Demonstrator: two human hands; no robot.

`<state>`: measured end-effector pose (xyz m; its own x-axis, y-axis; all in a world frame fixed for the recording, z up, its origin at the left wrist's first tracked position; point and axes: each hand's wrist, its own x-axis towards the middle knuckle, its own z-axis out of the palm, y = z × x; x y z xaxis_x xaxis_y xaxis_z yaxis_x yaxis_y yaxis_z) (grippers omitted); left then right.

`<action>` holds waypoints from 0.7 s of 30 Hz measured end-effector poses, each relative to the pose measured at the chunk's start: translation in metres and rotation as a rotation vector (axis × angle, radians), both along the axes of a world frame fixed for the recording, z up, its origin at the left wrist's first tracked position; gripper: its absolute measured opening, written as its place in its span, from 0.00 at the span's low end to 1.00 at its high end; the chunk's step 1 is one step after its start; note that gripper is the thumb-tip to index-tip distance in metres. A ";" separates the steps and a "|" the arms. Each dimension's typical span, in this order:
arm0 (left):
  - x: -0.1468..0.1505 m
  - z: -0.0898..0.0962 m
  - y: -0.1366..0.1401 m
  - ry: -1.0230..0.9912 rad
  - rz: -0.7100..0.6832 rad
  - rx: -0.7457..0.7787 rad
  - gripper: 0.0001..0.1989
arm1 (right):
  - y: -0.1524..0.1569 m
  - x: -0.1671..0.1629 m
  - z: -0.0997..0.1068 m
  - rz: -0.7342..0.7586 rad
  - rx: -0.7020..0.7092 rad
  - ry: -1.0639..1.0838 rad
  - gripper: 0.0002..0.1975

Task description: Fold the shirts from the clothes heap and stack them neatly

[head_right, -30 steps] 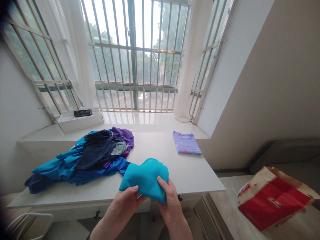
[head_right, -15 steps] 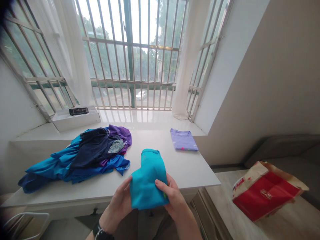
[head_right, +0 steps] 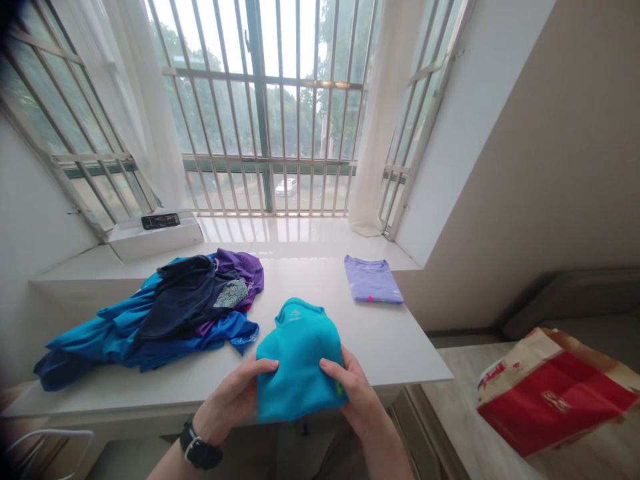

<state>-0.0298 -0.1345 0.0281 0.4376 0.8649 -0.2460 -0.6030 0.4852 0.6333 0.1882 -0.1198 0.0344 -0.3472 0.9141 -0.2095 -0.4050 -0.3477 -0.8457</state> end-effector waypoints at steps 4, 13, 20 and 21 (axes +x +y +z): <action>-0.002 0.014 0.043 0.087 -0.051 0.032 0.32 | 0.031 0.005 0.003 -0.019 0.039 -0.071 0.29; -0.001 -0.018 0.070 0.293 -0.044 -0.008 0.33 | 0.067 0.027 -0.039 -0.198 0.407 -0.945 0.26; -0.045 -0.006 0.072 0.494 0.181 0.001 0.41 | 0.098 0.051 -0.044 -0.133 0.357 -0.990 0.29; -0.049 -0.006 0.079 0.542 0.231 -0.010 0.45 | 0.109 0.052 -0.044 -0.113 0.342 -0.989 0.30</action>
